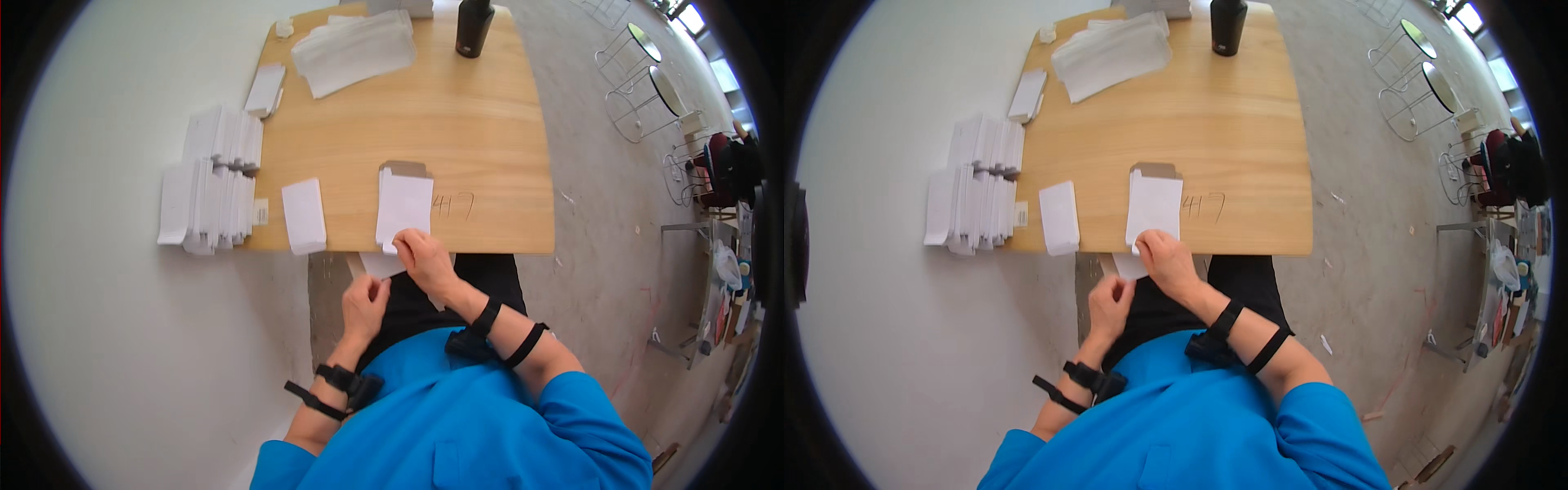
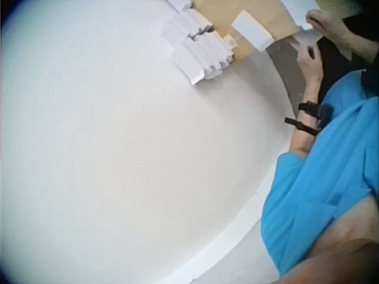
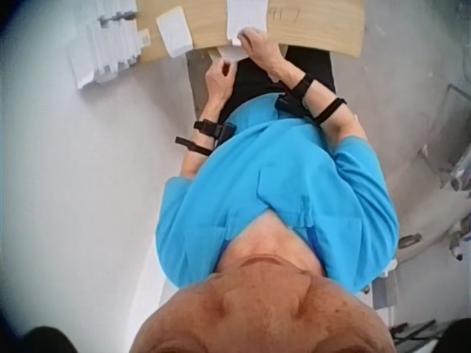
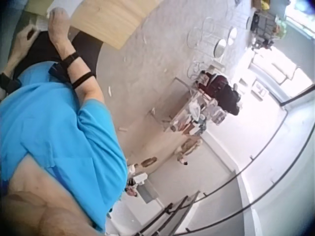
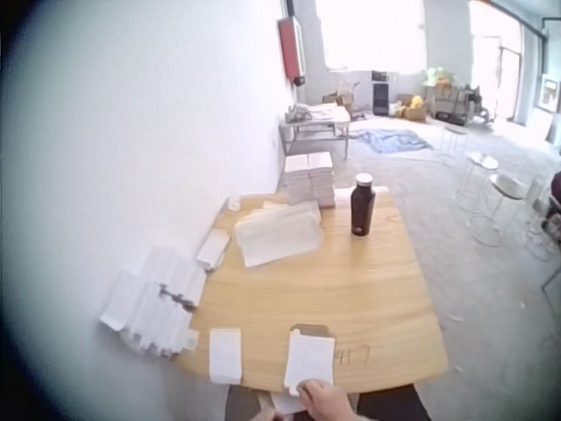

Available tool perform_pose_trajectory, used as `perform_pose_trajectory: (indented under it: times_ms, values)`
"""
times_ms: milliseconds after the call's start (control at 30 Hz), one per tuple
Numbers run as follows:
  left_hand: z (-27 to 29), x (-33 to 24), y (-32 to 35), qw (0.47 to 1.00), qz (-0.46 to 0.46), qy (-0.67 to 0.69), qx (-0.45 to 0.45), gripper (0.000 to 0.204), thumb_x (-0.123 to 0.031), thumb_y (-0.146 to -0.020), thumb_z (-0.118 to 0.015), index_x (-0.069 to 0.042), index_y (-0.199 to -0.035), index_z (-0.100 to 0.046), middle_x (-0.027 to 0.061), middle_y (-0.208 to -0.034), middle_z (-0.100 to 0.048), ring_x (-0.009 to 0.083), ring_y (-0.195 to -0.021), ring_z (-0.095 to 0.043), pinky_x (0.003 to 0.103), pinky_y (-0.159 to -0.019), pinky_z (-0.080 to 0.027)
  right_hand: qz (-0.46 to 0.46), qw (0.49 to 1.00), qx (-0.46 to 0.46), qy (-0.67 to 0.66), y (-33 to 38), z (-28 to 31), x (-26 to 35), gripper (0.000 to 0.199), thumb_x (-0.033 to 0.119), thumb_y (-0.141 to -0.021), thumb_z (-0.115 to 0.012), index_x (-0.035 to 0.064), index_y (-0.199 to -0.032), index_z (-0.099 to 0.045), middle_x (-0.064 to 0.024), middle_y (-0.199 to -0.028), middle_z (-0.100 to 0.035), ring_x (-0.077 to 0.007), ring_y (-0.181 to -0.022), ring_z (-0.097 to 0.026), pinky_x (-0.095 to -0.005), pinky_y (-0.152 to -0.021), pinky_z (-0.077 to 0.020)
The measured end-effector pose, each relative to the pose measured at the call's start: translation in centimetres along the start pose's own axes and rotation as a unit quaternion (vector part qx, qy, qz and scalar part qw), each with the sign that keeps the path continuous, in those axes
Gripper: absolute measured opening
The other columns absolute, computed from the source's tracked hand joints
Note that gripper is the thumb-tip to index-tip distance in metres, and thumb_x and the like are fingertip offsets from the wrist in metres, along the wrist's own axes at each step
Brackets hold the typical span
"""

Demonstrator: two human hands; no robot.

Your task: Folding white cardboard boxes on a wooden table.

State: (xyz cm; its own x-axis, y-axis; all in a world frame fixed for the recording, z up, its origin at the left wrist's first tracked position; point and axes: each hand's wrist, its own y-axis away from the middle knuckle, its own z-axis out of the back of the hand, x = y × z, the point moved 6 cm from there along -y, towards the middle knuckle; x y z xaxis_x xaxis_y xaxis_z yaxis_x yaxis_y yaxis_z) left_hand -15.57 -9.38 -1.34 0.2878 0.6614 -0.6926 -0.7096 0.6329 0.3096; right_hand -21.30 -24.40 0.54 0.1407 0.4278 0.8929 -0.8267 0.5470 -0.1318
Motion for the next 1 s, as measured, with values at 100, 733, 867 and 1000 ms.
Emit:
perform_pose_trajectory:
  times_ms: [100,733,867,1000]
  values:
    - [-0.1,2.3,-2.2,0.98,-0.109,0.12,-0.117,0.014,-0.009,-0.09,-0.063,-0.002,-0.103,-0.061,0.0152,-0.094,-0.068,0.0309,-0.087,-0.066,0.039,-0.079,-0.051,0.04,0.995,0.096,0.004,0.7,-2.2,-1.7,0.009,0.003,-0.088,-0.061,0.0032,-0.097,-0.061,-0.0171,-0.092,-0.065,-0.0364,-0.084,-0.064,-0.0432,-0.071,-0.0517]
    - [4.8,2.7,4.1,0.904,-0.021,0.424,-0.046,0.06,-0.03,-0.098,-0.063,0.002,-0.144,-0.041,0.0138,-0.145,-0.048,0.0241,-0.135,-0.044,0.039,-0.113,-0.033,0.014,0.993,0.119,-0.002,3.9,4.2,3.7,0.011,0.004,-0.088,-0.063,0.0009,-0.098,-0.064,-0.0018,-0.082,-0.064,-0.0135,-0.075,-0.058,-0.0304,-0.069,-0.0496]
    - [2.6,-4.3,7.0,0.771,0.003,0.542,0.334,0.103,-0.064,-0.083,-0.068,0.002,-0.151,-0.028,0.0195,-0.147,-0.042,0.0309,-0.14,-0.039,0.043,-0.113,-0.036,-0.203,0.901,0.179,-0.34,6.0,5.4,4.0,0.016,0.014,-0.097,-0.063,-0.0008,-0.105,-0.065,-0.0008,-0.089,-0.067,-0.0058,-0.076,-0.058,-0.0233,-0.066,-0.0487]
    - [0.3,-7.0,9.0,0.646,-0.028,0.614,0.453,0.106,-0.068,-0.08,-0.067,0.002,-0.15,-0.029,0.0207,-0.143,-0.045,0.0357,-0.137,-0.043,0.048,-0.108,-0.042,-0.212,0.892,0.168,-0.363,8.7,7.1,7.0,0.014,0.013,-0.098,-0.062,0.0,-0.104,-0.065,-0.0006,-0.085,-0.065,-0.006,-0.073,-0.06,-0.0194,-0.065,-0.0503]
